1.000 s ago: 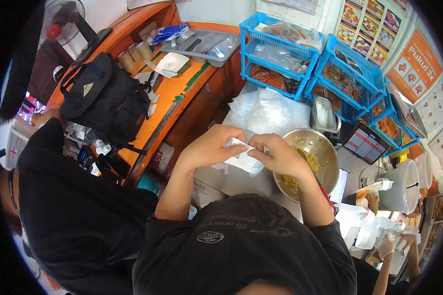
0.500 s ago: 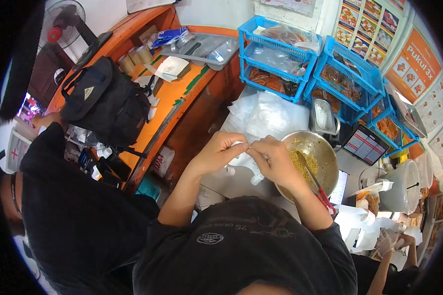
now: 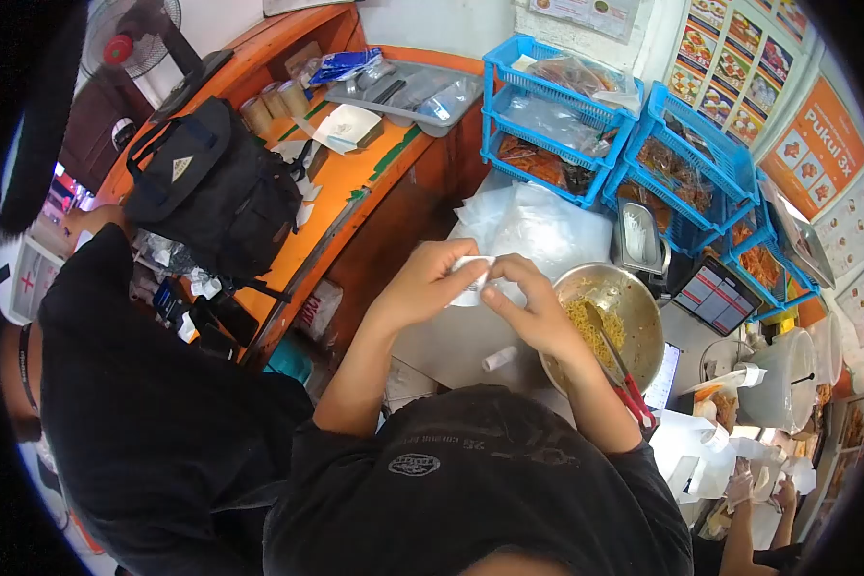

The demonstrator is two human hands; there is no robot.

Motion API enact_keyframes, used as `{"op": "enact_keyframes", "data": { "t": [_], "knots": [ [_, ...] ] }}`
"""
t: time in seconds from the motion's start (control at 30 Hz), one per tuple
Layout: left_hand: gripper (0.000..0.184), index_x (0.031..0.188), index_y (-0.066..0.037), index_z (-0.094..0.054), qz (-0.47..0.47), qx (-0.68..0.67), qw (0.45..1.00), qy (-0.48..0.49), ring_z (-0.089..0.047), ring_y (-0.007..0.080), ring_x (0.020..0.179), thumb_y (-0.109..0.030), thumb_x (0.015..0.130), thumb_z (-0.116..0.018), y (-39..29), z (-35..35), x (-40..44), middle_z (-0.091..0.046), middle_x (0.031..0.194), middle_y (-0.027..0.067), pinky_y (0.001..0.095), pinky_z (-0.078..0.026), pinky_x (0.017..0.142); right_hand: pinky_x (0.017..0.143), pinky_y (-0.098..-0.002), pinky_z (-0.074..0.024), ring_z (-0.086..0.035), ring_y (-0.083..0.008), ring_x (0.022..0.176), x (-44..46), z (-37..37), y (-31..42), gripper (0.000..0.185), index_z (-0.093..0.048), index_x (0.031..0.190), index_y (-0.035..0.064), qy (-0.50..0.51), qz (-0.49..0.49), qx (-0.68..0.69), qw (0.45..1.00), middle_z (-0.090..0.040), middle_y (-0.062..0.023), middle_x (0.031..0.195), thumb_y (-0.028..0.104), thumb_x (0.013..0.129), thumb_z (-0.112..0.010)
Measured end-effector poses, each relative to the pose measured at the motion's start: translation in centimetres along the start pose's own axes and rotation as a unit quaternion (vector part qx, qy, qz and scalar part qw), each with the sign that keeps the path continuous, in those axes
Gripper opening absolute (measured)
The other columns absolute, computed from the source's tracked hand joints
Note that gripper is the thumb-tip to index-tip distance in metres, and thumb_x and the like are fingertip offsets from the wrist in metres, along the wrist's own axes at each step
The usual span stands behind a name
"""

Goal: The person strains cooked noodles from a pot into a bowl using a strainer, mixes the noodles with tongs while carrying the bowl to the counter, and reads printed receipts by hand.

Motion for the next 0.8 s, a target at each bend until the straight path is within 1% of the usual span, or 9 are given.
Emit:
{"op": "enact_keyframes", "data": {
  "t": [0.03, 0.07, 0.17, 0.2, 0.3, 0.43, 0.5, 0.63, 0.8],
  "knots": [
    [0.019, 0.081, -0.002, -0.057, -0.008, 0.015, 1.0, 0.021, -0.041, 0.004, 0.057, -0.019, 0.089, -0.056, 0.1, -0.6, 0.1, -0.047, 0.059, -0.0024, 0.0225, -0.034, 0.051, 0.081, -0.0348, -0.0393, -0.052, -0.0264, 0.087, 0.1, -0.2, -0.3, 0.014, -0.057, 0.085, 0.0008, 0.017, -0.009, 0.075, 0.997, -0.057, -0.0116, 0.09, 0.012, 0.08, -0.063],
    [0.019, 0.081, -0.001, -0.057, 0.001, 0.03, 0.999, 0.04, -0.043, 0.0048, 0.063, -0.02, 0.087, -0.059, -0.8, -0.7, 0.2, -0.05, 0.064, -0.0015, 0.023, -0.037, 0.056, 0.08, -0.0306, -0.038, -0.049, -0.0213, 0.083, 0.1, 0.0, -0.3, 0.015, -0.055, 0.08, 0.0006, -0.005, -0.036, 0.072, 0.997, -0.054, -0.0092, 0.084, 0.008, 0.077, -0.066],
    [0.019, 0.083, 0.0, -0.057, -0.024, 0.012, 0.988, 0.152, -0.046, 0.0047, 0.068, -0.018, 0.083, -0.064, 0.5, 1.0, -0.2, -0.053, 0.07, -0.0015, 0.022, -0.039, 0.059, 0.079, -0.0288, -0.0374, -0.049, -0.0173, 0.083, -1.1, 2.9, -1.5, 0.012, -0.054, 0.078, 0.0009, -0.097, -0.085, 0.066, 0.989, -0.054, -0.0064, 0.083, 0.005, 0.077, -0.066],
    [0.018, 0.083, 0.0, -0.058, 0.028, -0.009, 0.984, 0.174, -0.049, 0.0037, 0.073, -0.014, 0.08, -0.068, 0.8, 2.3, -0.7, -0.056, 0.075, -0.0017, 0.0212, -0.04, 0.062, 0.078, -0.0281, -0.0373, -0.049, -0.0159, 0.082, -1.6, 4.1, -1.9, 0.012, -0.054, 0.078, 0.001, -0.107, -0.097, 0.077, 0.987, -0.054, -0.0053, 0.082, 0.005, 0.078, -0.066],
    [0.019, 0.081, -0.002, -0.057, 0.086, -0.071, 0.98, 0.164, -0.052, 0.0028, 0.067, -0.009, 0.074, -0.073, 2.1, 5.0, -0.8, -0.059, 0.072, -0.0008, 0.0202, -0.04, 0.058, 0.076, -0.0258, -0.0368, -0.047, -0.0121, 0.081, -3.6, 7.1, -3.3, 0.012, -0.054, 0.078, 0.0012, -0.132, -0.132, 0.105, 0.977, -0.052, -0.0026, 0.081, 0.004, 0.079, -0.065],
    [0.024, 0.081, -0.003, -0.056, 0.074, -0.026, 0.982, 0.173, -0.055, 0.0038, 0.067, -0.007, 0.07, -0.076, 0.0, 6.6, 0.0, -0.061, 0.073, -0.0001, 0.0186, -0.039, 0.057, 0.074, -0.0222, -0.0358, -0.046, -0.0078, 0.081, -5.2, 8.6, -3.6, 0.009, -0.052, 0.079, 0.0026, -0.156, -0.156, 0.145, 0.965, -0.051, 0.0011, 0.081, 0.003, 0.082, -0.06],
    [0.023, 0.082, -0.002, -0.057, 0.07, -0.008, 0.983, 0.168, -0.058, 0.0045, 0.067, -0.01, 0.072, -0.075, -0.8, 7.6, 0.5, -0.064, 0.074, 0.003, 0.0196, -0.043, 0.058, 0.074, -0.0215, -0.0356, -0.046, -0.007, 0.081, -5.8, 9.0, -3.6, 0.008, -0.053, 0.079, 0.0036, -0.162, -0.163, 0.171, 0.958, -0.051, 0.0022, 0.081, 0.002, 0.084, -0.059],
    [0.019, 0.082, -0.001, -0.059, 0.054, 0.014, 0.986, 0.155, -0.058, 0.004, 0.069, -0.011, 0.075, -0.073, -2.2, 8.6, 1.7, -0.064, 0.075, 0.003, 0.019, -0.043, 0.059, 0.072, -0.0214, -0.0379, -0.048, -0.0056, 0.076, -7.6, 9.3, -3.9, 0.007, -0.055, 0.08, 0.0043, -0.186, -0.206, 0.193, 0.941, -0.056, 0.0022, 0.081, 0.004, 0.085, -0.059],
    [0.016, 0.08, 0.001, -0.064, 0.012, 0.077, 0.988, 0.13, -0.056, 0.0038, 0.066, -0.014, 0.079, -0.068, -3.9, 8.0, 3.2, -0.064, 0.073, 0.0014, 0.0209, -0.043, 0.06, 0.076, -0.0238, -0.0399, -0.054, -0.0071, 0.079, -8.7, 9.1, -4.5, 0.007, -0.058, 0.078, 0.0038, -0.177, -0.177, 0.179, 0.952, -0.064, -0.0024, 0.085, 0.004, 0.085, -0.058]
  ]
}}
Point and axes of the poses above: each hand's wrist, its own x-axis towards the middle knuckle, its own z-axis out of the back of the hand, y = z × x, the point moved 6 cm from there along x, towards the middle knuckle
